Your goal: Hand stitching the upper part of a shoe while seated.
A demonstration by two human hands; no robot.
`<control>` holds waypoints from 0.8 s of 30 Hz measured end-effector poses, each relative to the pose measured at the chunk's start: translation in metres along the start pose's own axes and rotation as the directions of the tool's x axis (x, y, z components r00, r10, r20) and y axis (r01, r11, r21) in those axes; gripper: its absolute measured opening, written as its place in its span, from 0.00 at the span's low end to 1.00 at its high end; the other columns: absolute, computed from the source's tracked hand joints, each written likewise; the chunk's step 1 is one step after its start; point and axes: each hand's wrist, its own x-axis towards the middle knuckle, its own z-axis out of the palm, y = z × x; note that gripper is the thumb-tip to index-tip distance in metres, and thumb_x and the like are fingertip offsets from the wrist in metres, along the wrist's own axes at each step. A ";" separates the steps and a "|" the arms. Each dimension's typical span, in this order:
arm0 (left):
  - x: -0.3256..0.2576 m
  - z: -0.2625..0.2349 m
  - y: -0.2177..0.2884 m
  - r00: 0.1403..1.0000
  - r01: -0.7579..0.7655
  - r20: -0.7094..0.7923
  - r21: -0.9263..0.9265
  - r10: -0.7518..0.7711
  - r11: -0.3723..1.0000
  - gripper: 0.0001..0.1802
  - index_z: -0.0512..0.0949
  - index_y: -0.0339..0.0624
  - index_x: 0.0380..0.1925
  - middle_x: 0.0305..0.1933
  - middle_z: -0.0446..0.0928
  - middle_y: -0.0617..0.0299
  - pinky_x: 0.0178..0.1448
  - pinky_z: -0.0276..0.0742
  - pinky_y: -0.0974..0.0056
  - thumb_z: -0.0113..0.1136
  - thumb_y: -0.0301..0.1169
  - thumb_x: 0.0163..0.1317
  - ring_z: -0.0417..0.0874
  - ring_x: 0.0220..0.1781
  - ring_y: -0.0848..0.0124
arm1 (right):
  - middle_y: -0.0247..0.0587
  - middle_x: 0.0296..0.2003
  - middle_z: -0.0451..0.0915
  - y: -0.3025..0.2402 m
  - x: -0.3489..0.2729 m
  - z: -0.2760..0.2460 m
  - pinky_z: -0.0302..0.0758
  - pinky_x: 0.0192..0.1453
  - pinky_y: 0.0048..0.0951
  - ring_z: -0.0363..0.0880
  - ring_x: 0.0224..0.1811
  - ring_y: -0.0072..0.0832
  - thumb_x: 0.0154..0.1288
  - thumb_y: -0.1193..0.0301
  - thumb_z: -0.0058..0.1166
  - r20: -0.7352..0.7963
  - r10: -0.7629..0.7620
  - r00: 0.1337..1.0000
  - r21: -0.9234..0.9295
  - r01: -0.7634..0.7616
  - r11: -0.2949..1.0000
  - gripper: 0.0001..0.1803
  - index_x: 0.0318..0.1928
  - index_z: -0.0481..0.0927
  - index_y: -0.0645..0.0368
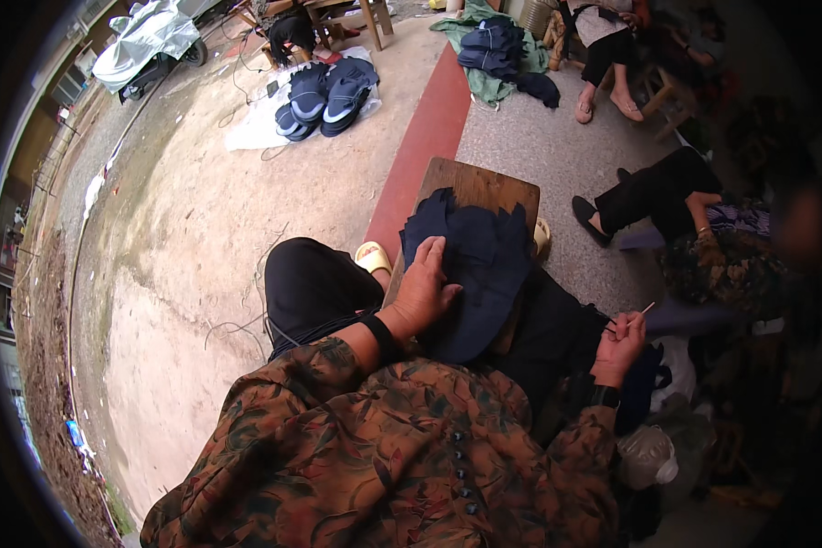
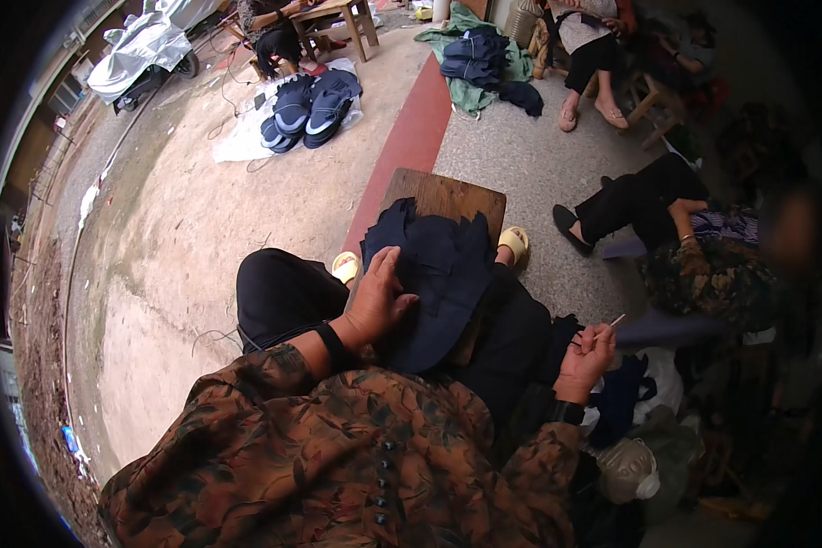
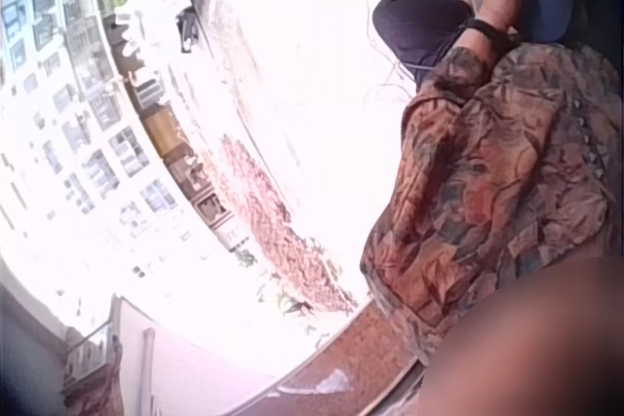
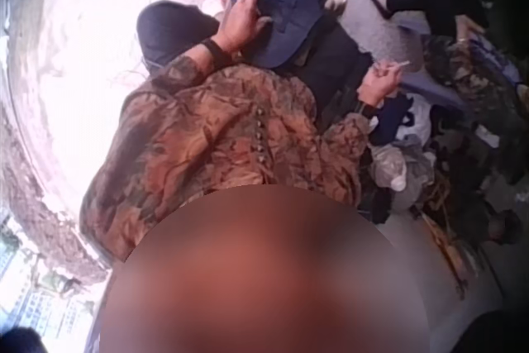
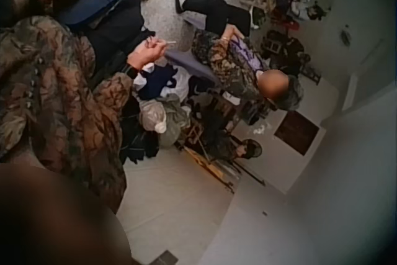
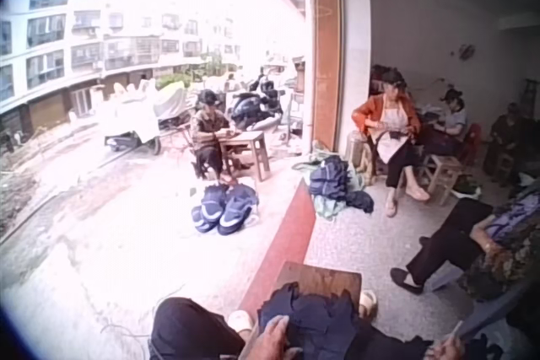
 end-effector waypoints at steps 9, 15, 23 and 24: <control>-0.002 0.006 -0.024 0.985 -0.173 0.020 0.046 0.173 0.984 0.30 0.71 0.37 0.53 0.52 0.70 0.49 0.47 0.78 0.62 0.69 0.22 0.48 0.80 0.41 0.58 | 0.26 0.19 0.57 -0.025 0.019 -0.027 0.51 0.22 0.16 0.51 0.18 0.13 0.74 0.64 0.43 -0.152 -0.111 0.982 -0.020 0.110 0.994 0.14 0.28 0.64 0.51; -0.002 0.002 -0.018 0.970 -0.241 -0.002 0.110 0.243 0.964 0.24 0.75 0.36 0.49 0.51 0.71 0.47 0.52 0.77 0.58 0.67 0.24 0.50 0.78 0.50 0.49 | 0.26 0.19 0.60 -0.030 0.030 -0.023 0.51 0.21 0.17 0.53 0.17 0.14 0.74 0.65 0.44 -0.137 -0.186 0.973 -0.189 0.159 0.969 0.13 0.28 0.66 0.53; -0.009 -0.021 -0.017 0.895 -0.442 0.211 0.296 0.393 0.847 0.25 0.74 0.34 0.50 0.55 0.71 0.50 0.55 0.74 0.58 0.64 0.29 0.51 0.74 0.52 0.53 | 0.31 0.19 0.65 0.014 -0.057 0.134 0.62 0.26 0.23 0.64 0.22 0.18 0.68 0.75 0.52 0.625 0.084 0.776 -0.708 0.518 0.479 0.05 0.33 0.75 0.62; -0.009 -0.020 -0.019 0.875 -0.478 0.251 0.319 0.413 0.819 0.25 0.74 0.34 0.51 0.56 0.70 0.51 0.56 0.73 0.58 0.63 0.30 0.52 0.73 0.52 0.54 | 0.36 0.19 0.67 0.027 -0.064 0.139 0.63 0.26 0.25 0.65 0.21 0.20 0.67 0.75 0.52 0.649 0.126 0.750 -0.694 0.516 0.503 0.05 0.33 0.75 0.63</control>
